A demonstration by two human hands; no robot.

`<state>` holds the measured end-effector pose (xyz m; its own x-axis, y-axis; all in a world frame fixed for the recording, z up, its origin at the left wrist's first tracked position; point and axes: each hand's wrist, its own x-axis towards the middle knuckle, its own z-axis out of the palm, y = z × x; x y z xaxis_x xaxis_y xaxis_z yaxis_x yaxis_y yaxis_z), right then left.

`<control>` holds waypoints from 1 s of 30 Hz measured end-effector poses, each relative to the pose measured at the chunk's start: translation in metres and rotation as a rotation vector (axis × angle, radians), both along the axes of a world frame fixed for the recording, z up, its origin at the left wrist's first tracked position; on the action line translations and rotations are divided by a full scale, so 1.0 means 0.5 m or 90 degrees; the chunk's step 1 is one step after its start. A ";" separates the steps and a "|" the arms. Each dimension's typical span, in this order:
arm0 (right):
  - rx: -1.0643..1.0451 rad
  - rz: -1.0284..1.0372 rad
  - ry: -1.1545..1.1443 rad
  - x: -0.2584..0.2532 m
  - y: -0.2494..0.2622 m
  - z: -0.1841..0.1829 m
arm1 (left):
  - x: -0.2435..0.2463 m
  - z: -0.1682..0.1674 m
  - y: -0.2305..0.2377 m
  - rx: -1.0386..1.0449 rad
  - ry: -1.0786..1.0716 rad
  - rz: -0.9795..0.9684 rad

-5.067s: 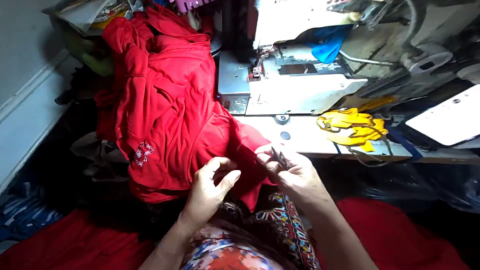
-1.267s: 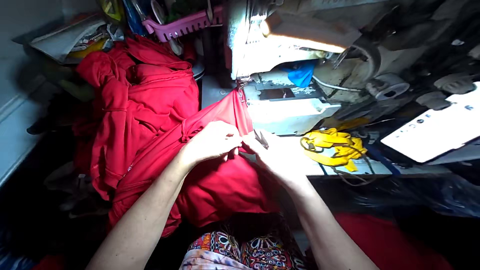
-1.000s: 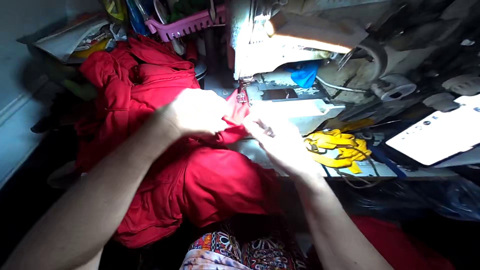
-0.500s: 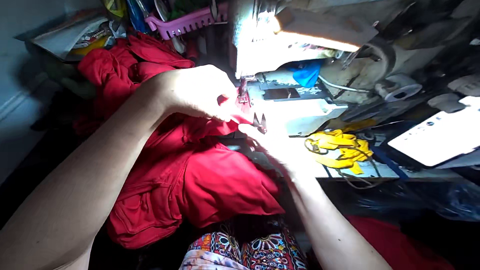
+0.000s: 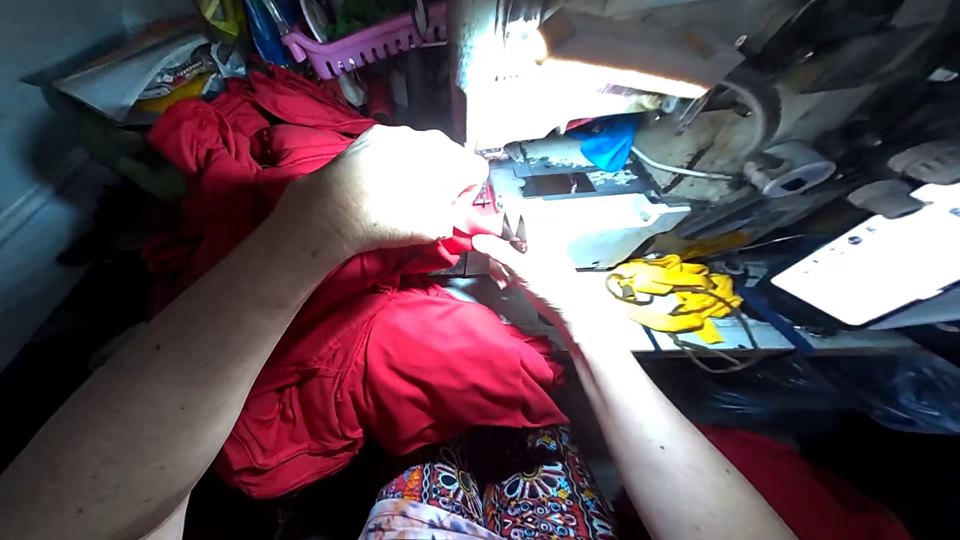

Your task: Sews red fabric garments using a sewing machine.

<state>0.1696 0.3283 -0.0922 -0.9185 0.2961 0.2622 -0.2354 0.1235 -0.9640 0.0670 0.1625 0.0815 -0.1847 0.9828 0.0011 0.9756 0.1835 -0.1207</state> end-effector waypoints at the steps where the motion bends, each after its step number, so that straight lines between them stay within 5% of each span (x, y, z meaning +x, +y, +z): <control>1: 0.005 0.001 -0.002 0.002 -0.001 0.000 | 0.000 -0.003 0.000 0.006 0.003 -0.003; 16: 0.042 -0.024 -0.023 0.026 -0.015 0.015 | -0.027 -0.006 0.025 -0.039 0.057 0.086; 22: 0.015 -0.009 -0.026 0.040 -0.022 0.020 | -0.027 0.003 0.030 -0.041 -0.053 0.002; 30: 0.022 -0.017 -0.039 0.040 -0.023 0.024 | -0.035 -0.002 0.033 -0.054 -0.042 0.082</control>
